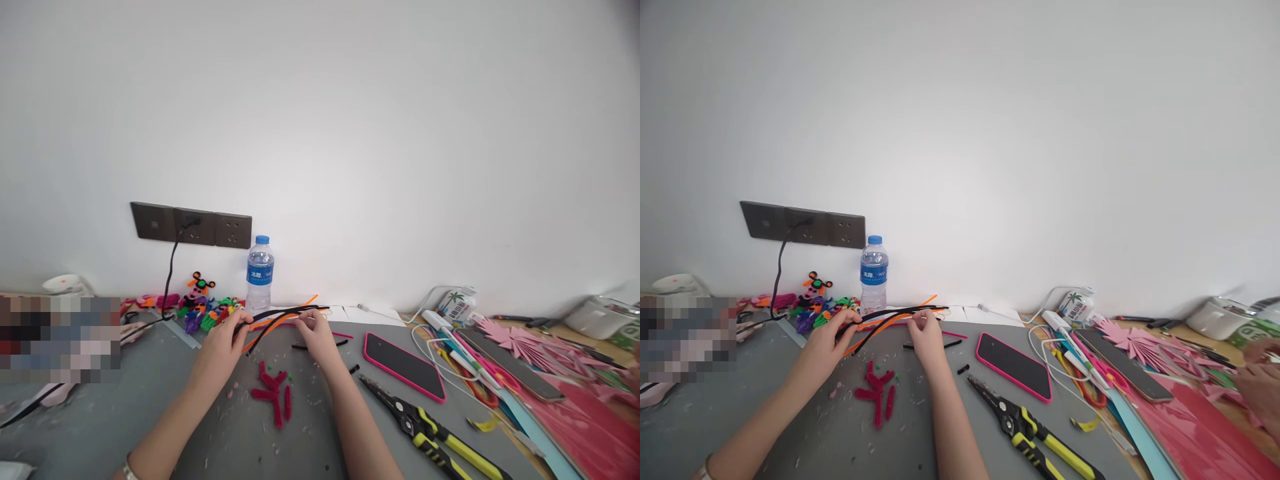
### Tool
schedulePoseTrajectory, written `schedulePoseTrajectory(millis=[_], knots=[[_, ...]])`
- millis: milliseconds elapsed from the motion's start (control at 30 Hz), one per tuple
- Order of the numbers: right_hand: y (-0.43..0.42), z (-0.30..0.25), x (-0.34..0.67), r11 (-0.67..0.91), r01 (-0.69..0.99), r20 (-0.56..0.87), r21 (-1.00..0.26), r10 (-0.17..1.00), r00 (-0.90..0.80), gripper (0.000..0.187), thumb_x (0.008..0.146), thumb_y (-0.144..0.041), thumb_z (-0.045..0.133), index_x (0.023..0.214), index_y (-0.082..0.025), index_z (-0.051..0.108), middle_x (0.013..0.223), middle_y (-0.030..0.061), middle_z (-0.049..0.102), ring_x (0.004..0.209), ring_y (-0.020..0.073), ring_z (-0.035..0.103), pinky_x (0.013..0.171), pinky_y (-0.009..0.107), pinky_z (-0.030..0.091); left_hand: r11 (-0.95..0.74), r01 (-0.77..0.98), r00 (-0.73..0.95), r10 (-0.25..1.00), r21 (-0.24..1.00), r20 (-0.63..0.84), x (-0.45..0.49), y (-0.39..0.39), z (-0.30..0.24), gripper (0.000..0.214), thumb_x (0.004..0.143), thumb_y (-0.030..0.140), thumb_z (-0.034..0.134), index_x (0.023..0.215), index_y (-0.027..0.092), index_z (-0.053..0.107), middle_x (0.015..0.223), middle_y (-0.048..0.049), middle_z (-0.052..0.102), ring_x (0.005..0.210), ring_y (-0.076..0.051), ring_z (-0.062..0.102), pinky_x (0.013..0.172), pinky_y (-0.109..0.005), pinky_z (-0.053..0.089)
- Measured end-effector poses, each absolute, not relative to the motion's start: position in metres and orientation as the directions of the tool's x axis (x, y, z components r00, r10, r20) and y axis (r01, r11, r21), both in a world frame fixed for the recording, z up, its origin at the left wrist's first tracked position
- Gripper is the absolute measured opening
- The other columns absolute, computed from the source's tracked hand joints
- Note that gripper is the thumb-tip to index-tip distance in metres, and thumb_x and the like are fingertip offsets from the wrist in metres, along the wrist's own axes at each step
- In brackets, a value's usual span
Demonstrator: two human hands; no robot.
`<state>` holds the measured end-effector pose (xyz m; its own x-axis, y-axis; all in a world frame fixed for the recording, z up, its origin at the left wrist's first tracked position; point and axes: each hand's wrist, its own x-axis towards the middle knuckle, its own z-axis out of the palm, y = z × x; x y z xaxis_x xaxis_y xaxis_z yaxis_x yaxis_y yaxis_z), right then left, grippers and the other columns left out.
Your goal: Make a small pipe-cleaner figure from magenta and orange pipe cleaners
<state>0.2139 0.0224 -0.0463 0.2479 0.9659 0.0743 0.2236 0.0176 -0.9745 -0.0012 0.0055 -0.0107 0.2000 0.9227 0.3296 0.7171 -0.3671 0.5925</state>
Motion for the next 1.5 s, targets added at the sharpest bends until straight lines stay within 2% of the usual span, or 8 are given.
schedulePoseTrajectory(millis=[100, 300, 467, 700, 933, 1100, 1233, 1500], knots=[[0.019, -0.037, 0.208, 0.025, 0.141, 0.053, -0.99, 0.979, 0.198, 0.022, 0.073, -0.04, 0.06, 0.082, -0.021, 0.055, 0.072, 0.0037, 0.071, 0.075, 0.0231, 0.065, 0.061, 0.029, 0.04, -0.372, 0.694, 0.188, 0.92, 0.617, 0.343, -0.001, 0.006, -0.011, 0.024, 0.091, 0.033, 0.035, 0.104, 0.025, 0.054, 0.099, -0.0038, 0.07, 0.083, -0.022, 0.066, 0.062, -0.026, 0.047], [0.011, -0.024, 0.205, 0.012, -0.136, 0.004, -0.991, 0.998, 0.059, 0.035, 0.074, -0.043, 0.065, 0.103, -0.023, 0.063, 0.103, 0.0064, 0.072, 0.09, 0.0228, 0.067, 0.067, 0.028, 0.041, -0.384, 0.694, 0.235, 0.92, 0.609, 0.312, -0.002, 0.006, -0.012, 0.031, 0.092, 0.032, 0.033, 0.108, 0.025, 0.058, 0.101, -0.004, 0.071, 0.072, -0.02, 0.066, 0.06, -0.027, 0.048], [0.014, -0.028, 0.208, 0.032, -0.103, 0.021, -0.994, 0.994, 0.105, 0.031, 0.074, -0.044, 0.063, 0.097, -0.022, 0.068, 0.097, 0.0065, 0.074, 0.091, 0.0249, 0.067, 0.067, 0.03, 0.041, -0.398, 0.72, 0.203, 0.904, 0.568, 0.377, -0.004, 0.007, -0.014, 0.038, 0.092, 0.026, 0.029, 0.117, 0.024, 0.058, 0.113, -0.0076, 0.067, 0.101, -0.025, 0.062, 0.078, -0.033, 0.05], [0.016, -0.03, 0.208, 0.05, -0.091, 0.045, -0.995, 0.997, 0.061, 0.03, 0.075, -0.041, 0.062, 0.094, -0.019, 0.07, 0.094, 0.0077, 0.075, 0.073, 0.0188, 0.067, 0.057, 0.026, 0.04, -0.417, 0.716, 0.241, 0.9, 0.56, 0.363, -0.003, 0.01, -0.019, 0.039, 0.089, 0.021, 0.032, 0.117, 0.024, 0.058, 0.12, -0.0071, 0.064, 0.093, -0.023, 0.065, 0.074, -0.032, 0.052], [0.016, -0.03, 0.204, -0.01, -0.17, -0.017, -0.985, 0.999, 0.038, 0.034, 0.071, -0.042, 0.066, 0.094, -0.016, 0.069, 0.088, 0.0104, 0.076, 0.066, 0.0188, 0.07, 0.054, 0.026, 0.047, -0.621, 0.574, 0.339, 0.774, 0.534, 0.535, 0.002, 0.003, -0.01, 0.03, 0.094, 0.027, 0.034, 0.105, 0.023, 0.062, 0.111, -0.007, 0.066, 0.108, -0.023, 0.058, 0.091, -0.035, 0.048], [0.013, -0.026, 0.203, 0.034, -0.198, 0.039, -0.98, 0.999, -0.018, 0.037, 0.073, -0.044, 0.067, 0.099, -0.018, 0.068, 0.103, 0.0111, 0.073, 0.087, 0.0228, 0.071, 0.073, 0.032, 0.052, -0.635, 0.539, 0.527, 0.767, 0.553, 0.366, 0.007, -0.011, 0.0, 0.033, 0.096, 0.024, 0.029, 0.108, 0.027, 0.06, 0.105, -0.0036, 0.068, 0.101, -0.019, 0.062, 0.085, -0.031, 0.05], [0.013, -0.025, 0.204, 0.058, -0.141, 0.054, -0.988, 0.998, 0.029, 0.033, 0.071, -0.045, 0.067, 0.091, -0.019, 0.069, 0.093, 0.0084, 0.074, 0.076, 0.0206, 0.069, 0.066, 0.031, 0.051, -0.585, 0.695, 0.54, 0.808, 0.418, 0.234, 0.007, -0.006, -0.015, 0.025, 0.085, 0.023, 0.052, 0.108, 0.025, 0.062, 0.116, -0.0064, 0.065, 0.115, -0.029, 0.053, 0.096, -0.046, 0.044], [0.011, -0.018, 0.206, 0.08, -0.128, 0.06, -0.989, 0.986, 0.153, 0.029, 0.069, -0.044, 0.065, 0.083, -0.019, 0.066, 0.074, 0.0037, 0.07, 0.057, 0.0143, 0.059, 0.051, 0.025, 0.039, -0.383, 0.784, 0.36, 0.922, 0.488, 0.146, 0.001, 0.008, -0.022, 0.042, 0.076, 0.007, 0.045, 0.113, 0.024, 0.059, 0.114, -0.0073, 0.062, 0.091, -0.023, 0.065, 0.073, -0.031, 0.051]])
